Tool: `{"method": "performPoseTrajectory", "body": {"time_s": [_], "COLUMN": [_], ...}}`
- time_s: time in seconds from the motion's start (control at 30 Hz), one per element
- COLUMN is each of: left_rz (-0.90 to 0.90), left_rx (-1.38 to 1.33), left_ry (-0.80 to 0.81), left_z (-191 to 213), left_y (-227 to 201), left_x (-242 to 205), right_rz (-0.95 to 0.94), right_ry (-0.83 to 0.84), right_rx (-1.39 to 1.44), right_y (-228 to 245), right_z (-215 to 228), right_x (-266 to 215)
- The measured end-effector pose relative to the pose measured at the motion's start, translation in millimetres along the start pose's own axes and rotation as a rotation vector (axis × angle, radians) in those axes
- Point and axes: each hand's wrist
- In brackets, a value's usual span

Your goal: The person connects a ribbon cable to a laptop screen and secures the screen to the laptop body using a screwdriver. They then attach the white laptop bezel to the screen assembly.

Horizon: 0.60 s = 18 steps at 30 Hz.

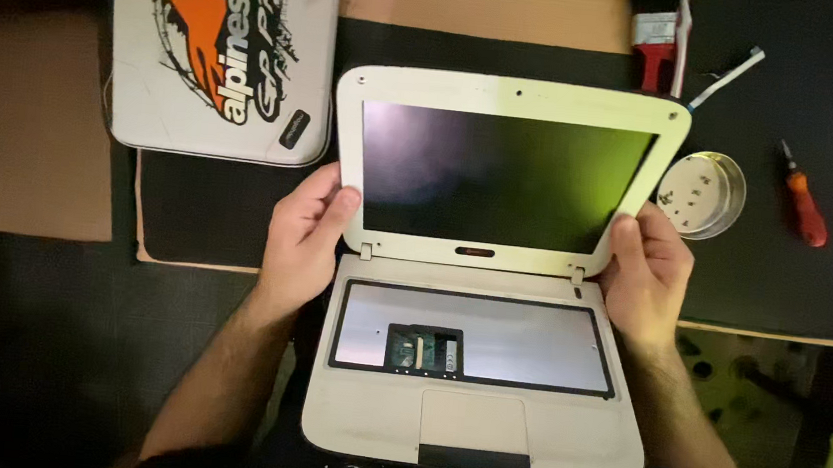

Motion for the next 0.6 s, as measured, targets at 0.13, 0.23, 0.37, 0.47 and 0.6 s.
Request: {"method": "performPoseTrajectory", "body": {"time_s": [0.13, 0.23, 0.37, 0.47, 0.6], "left_rz": [-0.018, -0.018, -0.08, -0.108, -0.09], "left_rx": [-0.006, -0.021, -0.004, -0.053, -0.009], "left_ry": [-0.027, 0.001, 0.041, 0.021, -0.062], "left_z": [0, 2, 0, -9, -1], "left_y": [1, 2, -5, -24, -2], "left_x": [2, 8, 25, 33, 30], "right_rz": [0.014, 0.003, 0.005, 0.033, 0.037], "right_ry": [-0.006, -0.023, -0.019, -0.028, -0.071], "right_rx": [0.006, 0.071, 0.101, 0.07, 0.063], "right_y": [-18, 5, 74, 90, 63], "right_z": [14, -6, -59, -68, -43], "right_x": [10, 18, 24, 29, 30]}}
Point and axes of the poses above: each hand's wrist, its own x-axis towards the middle knuckle, its own z-axis out of the back of the hand, y = z × x, and after that the axes turned 3 degrees about z, right-handed
